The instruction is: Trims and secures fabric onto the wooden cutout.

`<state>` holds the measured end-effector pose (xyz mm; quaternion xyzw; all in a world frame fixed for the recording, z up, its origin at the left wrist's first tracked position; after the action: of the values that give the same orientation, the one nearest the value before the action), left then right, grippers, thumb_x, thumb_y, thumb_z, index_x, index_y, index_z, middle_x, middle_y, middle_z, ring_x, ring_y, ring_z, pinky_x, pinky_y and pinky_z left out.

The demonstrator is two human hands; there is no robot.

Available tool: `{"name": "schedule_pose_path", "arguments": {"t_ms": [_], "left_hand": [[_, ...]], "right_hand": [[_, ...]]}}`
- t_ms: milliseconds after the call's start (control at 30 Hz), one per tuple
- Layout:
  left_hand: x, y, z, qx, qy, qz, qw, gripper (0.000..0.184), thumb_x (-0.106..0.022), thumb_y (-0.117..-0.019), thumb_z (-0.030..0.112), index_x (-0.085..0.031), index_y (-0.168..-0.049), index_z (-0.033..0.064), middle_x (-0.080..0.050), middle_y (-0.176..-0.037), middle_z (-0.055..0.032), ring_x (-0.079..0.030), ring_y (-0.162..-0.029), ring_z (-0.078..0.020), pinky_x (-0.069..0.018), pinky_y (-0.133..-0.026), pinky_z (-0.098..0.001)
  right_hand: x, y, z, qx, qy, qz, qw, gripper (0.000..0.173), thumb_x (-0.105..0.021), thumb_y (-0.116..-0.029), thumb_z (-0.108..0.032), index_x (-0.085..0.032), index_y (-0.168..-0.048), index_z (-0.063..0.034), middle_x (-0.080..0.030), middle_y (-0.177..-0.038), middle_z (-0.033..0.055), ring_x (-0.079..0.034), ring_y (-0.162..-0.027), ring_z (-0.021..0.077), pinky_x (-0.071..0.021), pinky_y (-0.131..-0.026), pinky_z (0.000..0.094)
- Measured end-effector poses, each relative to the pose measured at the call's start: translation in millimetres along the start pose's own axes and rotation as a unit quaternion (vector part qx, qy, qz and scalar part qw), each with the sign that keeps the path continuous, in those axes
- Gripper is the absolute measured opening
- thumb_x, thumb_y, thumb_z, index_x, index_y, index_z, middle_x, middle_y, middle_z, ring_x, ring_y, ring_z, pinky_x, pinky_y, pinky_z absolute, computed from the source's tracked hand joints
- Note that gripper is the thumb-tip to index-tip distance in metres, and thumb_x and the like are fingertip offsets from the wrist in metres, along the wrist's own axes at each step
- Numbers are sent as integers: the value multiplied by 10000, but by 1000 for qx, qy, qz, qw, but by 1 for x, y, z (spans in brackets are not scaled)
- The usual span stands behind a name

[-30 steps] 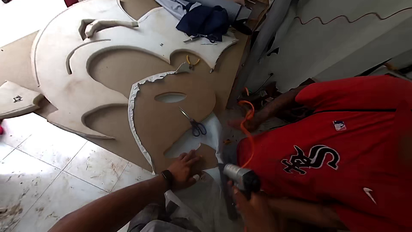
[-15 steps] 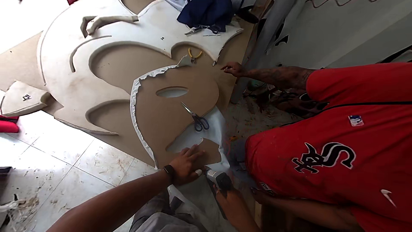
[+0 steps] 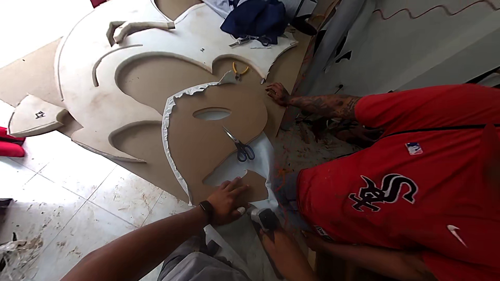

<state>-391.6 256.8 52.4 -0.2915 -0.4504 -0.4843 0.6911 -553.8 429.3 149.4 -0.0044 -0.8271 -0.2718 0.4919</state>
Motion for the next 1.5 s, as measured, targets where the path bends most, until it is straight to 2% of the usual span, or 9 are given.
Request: {"name": "schedule_pose_path", "arguments": {"t_ms": [167, 233, 367, 700, 767, 867, 1033, 1300, 1500], "left_hand": [[4, 3, -1, 4, 47, 6, 999, 415, -375, -1011, 574, -645, -1313, 484, -227, -1697, 112, -66, -1589, -288, -196, -1243, -581], [2, 7, 1, 2, 54, 17, 998, 400, -396, -1006, 570, -628, -1323, 498, -224, -1698, 117, -63, -1590, -297, -190, -1244, -589], [3, 1, 2, 14, 61, 19, 998, 384, -420, -997, 578, -627, -1314, 518, -221, -1696, 134, -46, -1593, -274, -170, -1254, -571], [4, -6, -7, 30, 66, 23, 997, 368, -437, -988, 583, -627, -1301, 546, -242, -1687, 148, -76, -1590, -267, -183, -1251, -570], [8, -4, -5, 34, 74, 9, 997, 373, -426, -990, 592, -637, -1293, 539, -288, -1671, 144, -122, -1583, -266, -221, -1239, -571], [12, -9, -9, 21, 80, -22, 996, 388, -387, -988, 605, -628, -1288, 559, -302, -1659, 154, -129, -1578, -249, -243, -1230, -564], [11, -15, -24, -32, 55, -67, 996, 380, -449, -985, 553, -570, -1344, 581, -306, -1654, 114, -192, -1550, -262, -336, -1163, -569], [9, -16, -20, -48, -18, -47, 998, 427, -507, -959, 448, -547, -1352, 610, -278, -1659, 134, -156, -1558, -228, -343, -1166, -531], [6, -16, -19, -53, -24, -33, 998, 439, -496, -946, 506, -519, -1366, 629, -275, -1658, 155, -160, -1559, -215, -338, -1168, -526]], "right_hand": [[27, 16, 50, -40, -125, 17, 991, 438, -670, -938, -326, -598, -1266, -45, -714, -922, 96, -706, -687, 220, -626, -651, 484], [58, -18, 48, -9, -107, 47, 993, 546, -706, -924, -404, -588, -1356, -91, -675, -1172, 96, -717, -844, 208, -639, -751, 481], [141, -134, -36, 121, -30, 65, 990, 631, -595, -986, -513, -478, -1546, -245, -519, -1503, 71, -561, -1319, 239, -514, -1061, 513], [146, -427, -194, 248, 64, 183, 949, 437, -693, -886, -127, -714, -1282, -310, -550, -1461, 86, -578, -1266, 322, -506, -1001, 596], [138, -396, -192, 237, -18, 181, 954, 367, -645, -944, -178, -714, -1296, -256, -574, -1438, 70, -565, -1298, 259, -511, -1036, 527], [126, -231, -147, 261, -179, 190, 930, 290, -524, -1060, -252, -701, -1268, -157, -673, -1268, 0, -644, -1168, 114, -568, -1003, 373], [-53, -25, -4, 69, -353, 206, 910, 234, -548, -1030, -240, -754, -1115, -170, -732, -1014, -40, -700, -858, 100, -626, -723, 316], [-113, -12, -4, -8, -144, 167, 975, 573, -557, -983, -329, -468, -1545, -391, -686, -806, -79, -608, -607, 89, -558, -562, 379], [-94, -12, -12, 22, 11, 139, 990, 665, -567, -906, -269, -457, -1544, -421, -618, -594, -21, -599, -504, 196, -501, -484, 447]]}}
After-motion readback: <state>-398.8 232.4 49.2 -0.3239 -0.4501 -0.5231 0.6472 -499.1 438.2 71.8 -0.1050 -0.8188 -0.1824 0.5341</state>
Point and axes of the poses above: each hand's wrist, its own y-axis away from the middle knuckle, its own x-axis out of the back of the hand, z = x × y, the point moved 4 cm from there along -y, towards the middle knuckle
